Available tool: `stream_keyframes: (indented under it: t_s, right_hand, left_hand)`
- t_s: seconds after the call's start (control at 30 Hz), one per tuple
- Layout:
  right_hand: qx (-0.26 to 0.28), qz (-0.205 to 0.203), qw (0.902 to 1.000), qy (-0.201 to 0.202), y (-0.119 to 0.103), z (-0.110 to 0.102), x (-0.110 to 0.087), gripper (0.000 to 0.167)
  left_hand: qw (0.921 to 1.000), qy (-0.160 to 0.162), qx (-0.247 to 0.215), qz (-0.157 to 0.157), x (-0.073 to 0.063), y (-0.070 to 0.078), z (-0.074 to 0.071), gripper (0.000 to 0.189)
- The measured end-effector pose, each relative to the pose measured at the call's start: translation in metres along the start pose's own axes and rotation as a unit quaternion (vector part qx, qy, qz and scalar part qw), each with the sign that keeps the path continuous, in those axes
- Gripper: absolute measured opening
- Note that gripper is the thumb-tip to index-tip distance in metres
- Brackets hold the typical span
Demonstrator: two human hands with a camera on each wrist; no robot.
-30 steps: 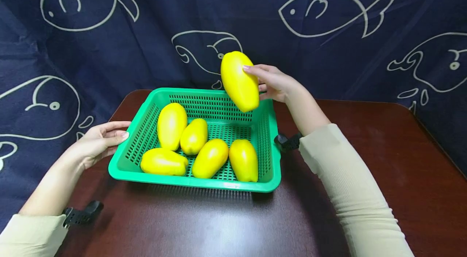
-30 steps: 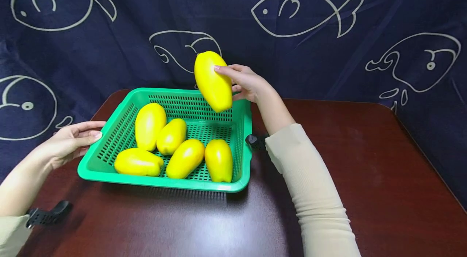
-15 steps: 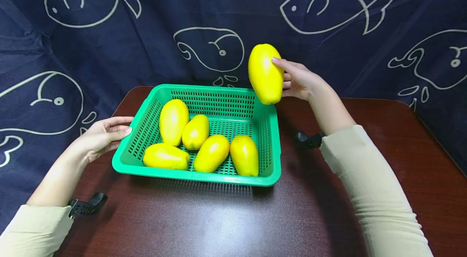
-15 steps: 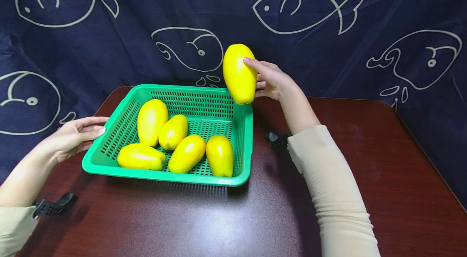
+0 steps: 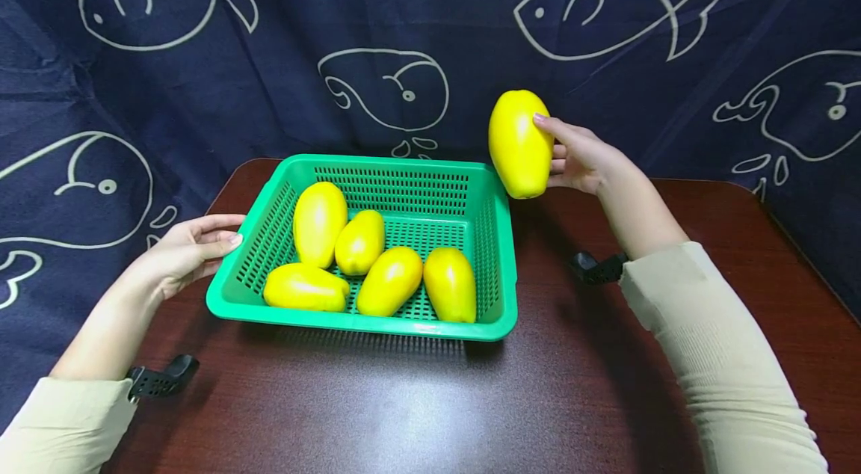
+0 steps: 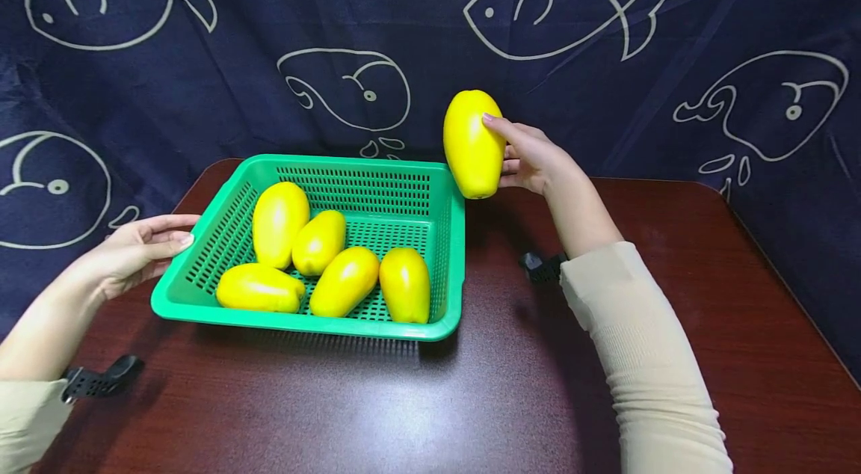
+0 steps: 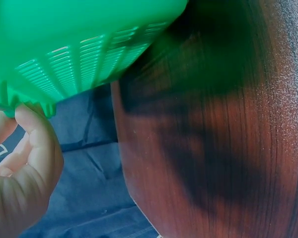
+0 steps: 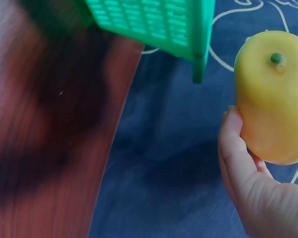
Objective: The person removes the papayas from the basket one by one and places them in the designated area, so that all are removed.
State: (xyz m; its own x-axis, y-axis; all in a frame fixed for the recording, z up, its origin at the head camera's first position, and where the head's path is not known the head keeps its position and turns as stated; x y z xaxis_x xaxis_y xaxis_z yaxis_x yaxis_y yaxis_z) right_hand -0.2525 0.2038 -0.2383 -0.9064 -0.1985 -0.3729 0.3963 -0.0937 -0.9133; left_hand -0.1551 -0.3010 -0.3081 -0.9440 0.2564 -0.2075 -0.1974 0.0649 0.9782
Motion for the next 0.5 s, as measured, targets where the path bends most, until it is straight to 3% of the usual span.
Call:
stream_keyframes:
  t_s: [0.5]
  right_hand:
    - [0.007, 0.013, 0.9998, 0.01, 0.014, -0.026, -0.002, 0.082]
  left_hand:
    - [1.0, 0.0, -0.009, 0.001, 0.0, -0.002, -0.001, 0.03]
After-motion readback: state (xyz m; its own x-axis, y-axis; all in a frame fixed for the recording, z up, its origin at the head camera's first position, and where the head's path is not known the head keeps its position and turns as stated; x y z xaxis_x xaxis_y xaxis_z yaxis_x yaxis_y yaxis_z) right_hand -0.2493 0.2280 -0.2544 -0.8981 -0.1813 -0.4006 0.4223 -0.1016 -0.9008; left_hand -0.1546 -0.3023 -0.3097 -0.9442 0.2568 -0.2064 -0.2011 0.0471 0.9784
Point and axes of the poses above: each hand's wrist, its own x-axis towards the middle knuckle, its own z-axis out of the palm, y = z × x, the point moved 1 cm from there along x, towards the middle knuckle, and after that the axes turned 6 degrees about x, right-handed, at the moved point
